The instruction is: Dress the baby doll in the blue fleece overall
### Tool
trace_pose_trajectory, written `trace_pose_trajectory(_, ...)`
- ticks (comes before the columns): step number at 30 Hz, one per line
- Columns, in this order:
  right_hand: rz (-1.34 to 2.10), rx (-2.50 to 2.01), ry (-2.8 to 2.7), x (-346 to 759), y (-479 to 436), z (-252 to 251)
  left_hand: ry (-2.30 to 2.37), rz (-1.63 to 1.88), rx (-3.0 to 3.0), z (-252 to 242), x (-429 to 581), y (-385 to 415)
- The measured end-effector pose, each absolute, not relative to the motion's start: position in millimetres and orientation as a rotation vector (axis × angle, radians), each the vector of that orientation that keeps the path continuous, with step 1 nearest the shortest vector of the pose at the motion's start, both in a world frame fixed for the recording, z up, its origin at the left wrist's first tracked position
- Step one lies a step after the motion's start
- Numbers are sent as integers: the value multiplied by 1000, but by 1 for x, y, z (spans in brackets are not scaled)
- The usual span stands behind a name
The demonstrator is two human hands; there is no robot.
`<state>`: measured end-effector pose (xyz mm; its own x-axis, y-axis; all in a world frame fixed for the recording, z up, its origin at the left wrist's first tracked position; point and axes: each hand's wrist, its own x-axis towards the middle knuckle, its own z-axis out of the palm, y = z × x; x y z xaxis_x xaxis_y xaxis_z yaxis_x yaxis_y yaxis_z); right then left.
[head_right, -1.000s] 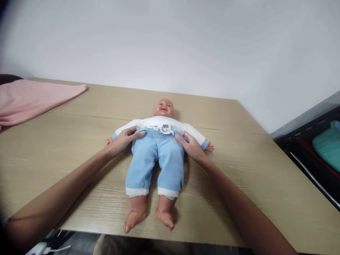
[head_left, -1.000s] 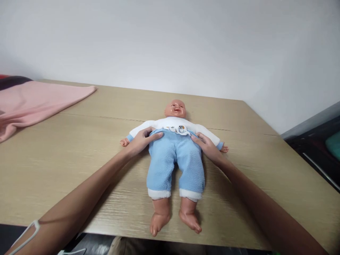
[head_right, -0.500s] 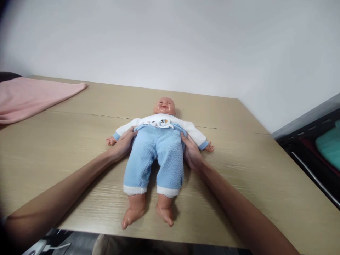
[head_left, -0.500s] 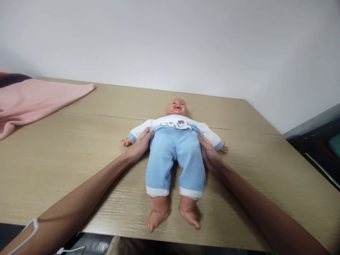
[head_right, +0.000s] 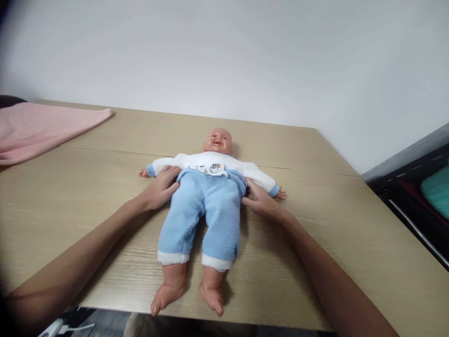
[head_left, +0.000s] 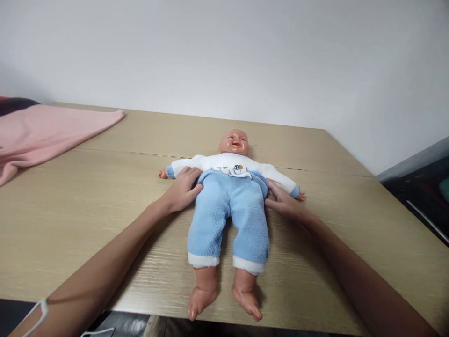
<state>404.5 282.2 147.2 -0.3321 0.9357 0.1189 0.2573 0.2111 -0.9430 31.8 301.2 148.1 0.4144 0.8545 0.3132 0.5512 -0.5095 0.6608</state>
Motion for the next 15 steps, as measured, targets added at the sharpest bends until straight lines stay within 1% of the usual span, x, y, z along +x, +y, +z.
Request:
trace_pose_trajectory(2, 1094, -1089, -1862, 407, 281, 148, 1145, 766, 2285, 151, 24, 303)
trace_pose_trajectory(4, 1062, -1072, -1916, 405, 279, 150, 1087, 649, 2237, 152, 15, 305)
trace_pose_trajectory(7, 1155, -1092, -1809, 400, 278, 155, 1034, 536, 2131, 152, 3, 305)
trace_pose_trajectory(11, 1334, -1099, -1484, 385, 271, 158, 1005, 653, 1947, 150, 2, 304)
trace_pose_trajectory(15, 1396, -1063, -1196, 360, 260, 155, 876, 854, 1512, 146, 23, 298)
